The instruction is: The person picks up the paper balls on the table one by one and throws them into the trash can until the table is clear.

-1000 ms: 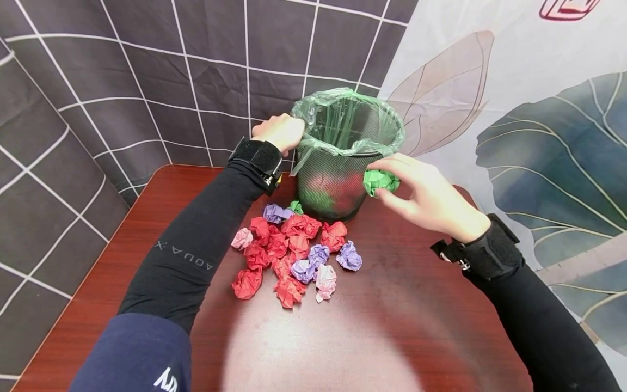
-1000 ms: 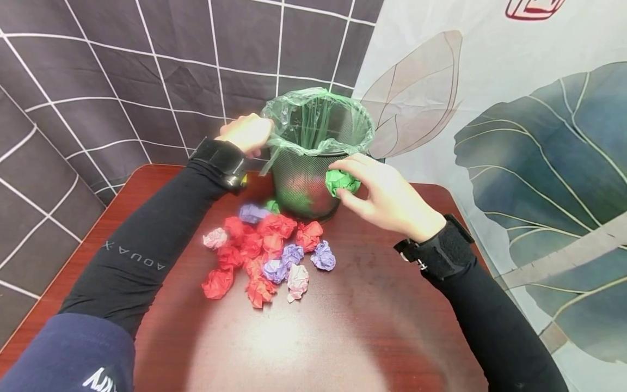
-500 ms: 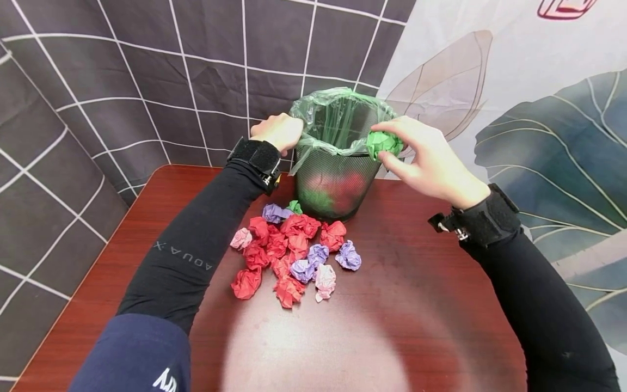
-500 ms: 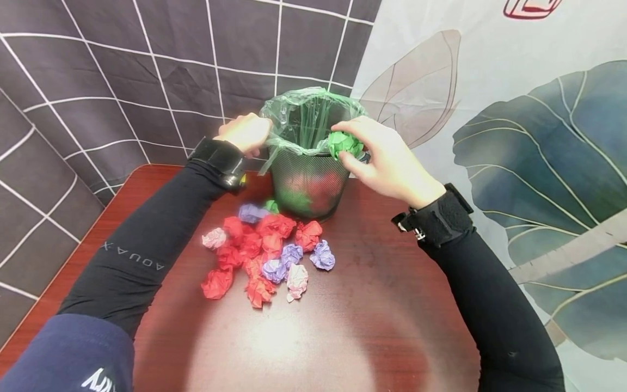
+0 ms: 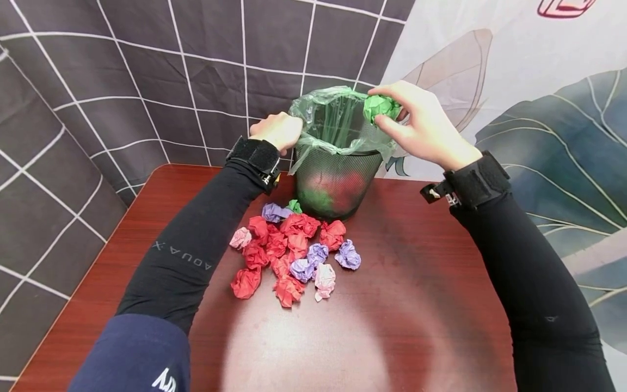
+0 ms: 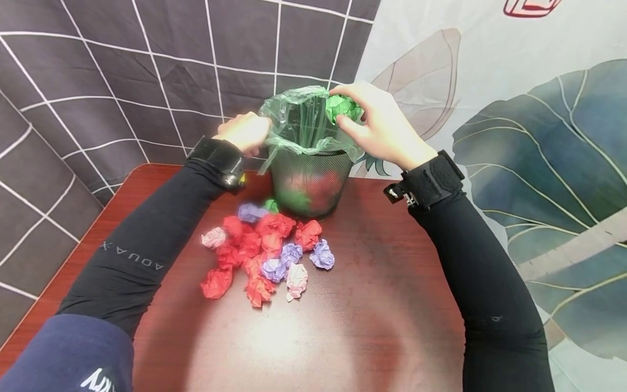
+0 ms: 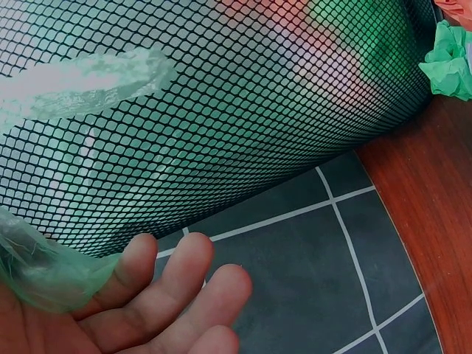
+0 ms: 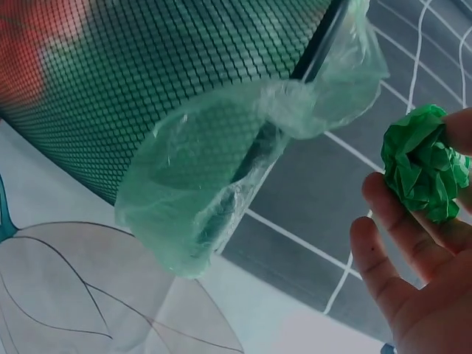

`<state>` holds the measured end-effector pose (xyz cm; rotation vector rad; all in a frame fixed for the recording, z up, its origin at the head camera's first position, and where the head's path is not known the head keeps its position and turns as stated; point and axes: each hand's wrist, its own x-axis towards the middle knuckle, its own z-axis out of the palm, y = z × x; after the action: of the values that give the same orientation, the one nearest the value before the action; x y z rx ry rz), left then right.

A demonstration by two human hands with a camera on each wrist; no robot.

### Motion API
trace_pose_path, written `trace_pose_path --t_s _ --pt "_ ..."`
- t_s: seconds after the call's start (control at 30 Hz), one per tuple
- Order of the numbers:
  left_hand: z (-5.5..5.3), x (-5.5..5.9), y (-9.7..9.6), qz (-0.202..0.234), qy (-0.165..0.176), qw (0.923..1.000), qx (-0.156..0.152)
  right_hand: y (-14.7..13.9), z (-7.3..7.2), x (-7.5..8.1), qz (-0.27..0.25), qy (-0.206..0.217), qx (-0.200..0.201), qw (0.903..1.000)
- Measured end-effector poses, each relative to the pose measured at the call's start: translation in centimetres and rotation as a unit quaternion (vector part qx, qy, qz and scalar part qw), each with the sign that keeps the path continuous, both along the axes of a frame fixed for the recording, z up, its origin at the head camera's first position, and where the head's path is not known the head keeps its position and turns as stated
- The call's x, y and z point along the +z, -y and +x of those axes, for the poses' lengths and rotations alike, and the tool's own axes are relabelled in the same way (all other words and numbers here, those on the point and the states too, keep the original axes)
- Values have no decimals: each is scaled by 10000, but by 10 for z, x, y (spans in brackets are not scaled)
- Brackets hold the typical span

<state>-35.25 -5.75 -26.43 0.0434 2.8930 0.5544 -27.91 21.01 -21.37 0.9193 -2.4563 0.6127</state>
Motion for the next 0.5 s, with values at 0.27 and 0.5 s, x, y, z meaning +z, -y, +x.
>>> trace_pose_path --t_s 0.27,0.5 --pt "4 3 0 12 35 10000 -26 2 -19 3 6 287 -298 9991" --pt "5 3 1 -12 -21 10000 -53 2 -33 -2 279 578 -375 9972"
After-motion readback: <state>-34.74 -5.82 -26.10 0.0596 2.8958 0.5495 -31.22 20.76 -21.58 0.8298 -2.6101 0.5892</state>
